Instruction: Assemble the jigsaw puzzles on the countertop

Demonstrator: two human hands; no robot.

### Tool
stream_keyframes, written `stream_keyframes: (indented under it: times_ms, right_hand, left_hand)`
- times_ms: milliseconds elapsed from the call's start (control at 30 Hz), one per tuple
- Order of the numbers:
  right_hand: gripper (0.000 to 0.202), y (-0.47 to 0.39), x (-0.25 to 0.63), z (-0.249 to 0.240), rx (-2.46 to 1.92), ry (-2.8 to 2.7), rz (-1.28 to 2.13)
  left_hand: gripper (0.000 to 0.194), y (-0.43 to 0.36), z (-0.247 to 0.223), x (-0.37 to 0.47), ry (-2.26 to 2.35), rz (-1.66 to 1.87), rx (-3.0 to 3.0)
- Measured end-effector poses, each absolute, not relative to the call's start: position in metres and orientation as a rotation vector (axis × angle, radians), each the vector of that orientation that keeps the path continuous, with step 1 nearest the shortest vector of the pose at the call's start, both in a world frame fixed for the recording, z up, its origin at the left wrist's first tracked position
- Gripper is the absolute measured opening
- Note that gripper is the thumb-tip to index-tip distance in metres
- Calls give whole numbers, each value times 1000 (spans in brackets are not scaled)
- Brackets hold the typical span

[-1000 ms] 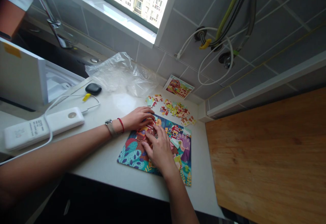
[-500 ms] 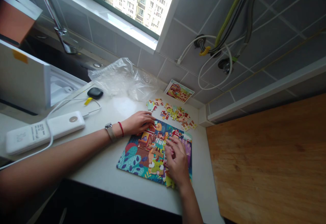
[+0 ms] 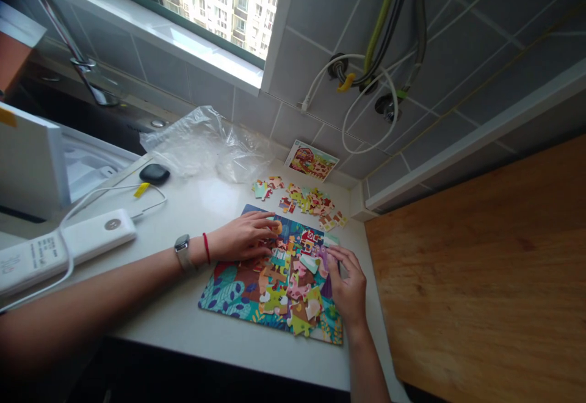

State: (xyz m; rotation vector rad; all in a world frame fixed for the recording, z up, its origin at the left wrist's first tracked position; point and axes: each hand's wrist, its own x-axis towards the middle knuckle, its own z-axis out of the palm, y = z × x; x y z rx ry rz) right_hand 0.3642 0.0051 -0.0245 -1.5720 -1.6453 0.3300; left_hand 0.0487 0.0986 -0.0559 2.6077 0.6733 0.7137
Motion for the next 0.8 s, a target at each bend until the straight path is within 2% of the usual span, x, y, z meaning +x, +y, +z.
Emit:
stream_keyframes:
  times_ms: [167,367,600,800]
  right_hand:
    - [33,60,380,-34,-1504,-1441,392]
    - [42,118,393,-53,-1491,-1229,433]
    - [37,121,408,-76,-1328,-766,564]
    - [43,126,412,-76,-1244,-721,640]
  left_hand:
    - [47,89,-57,54,592,617,2582]
    - [36,92,-54,52,624,627,2499]
    - [26,94,-51,52,653,642,2403]
    - [21,98,-52,53,757,847,2295]
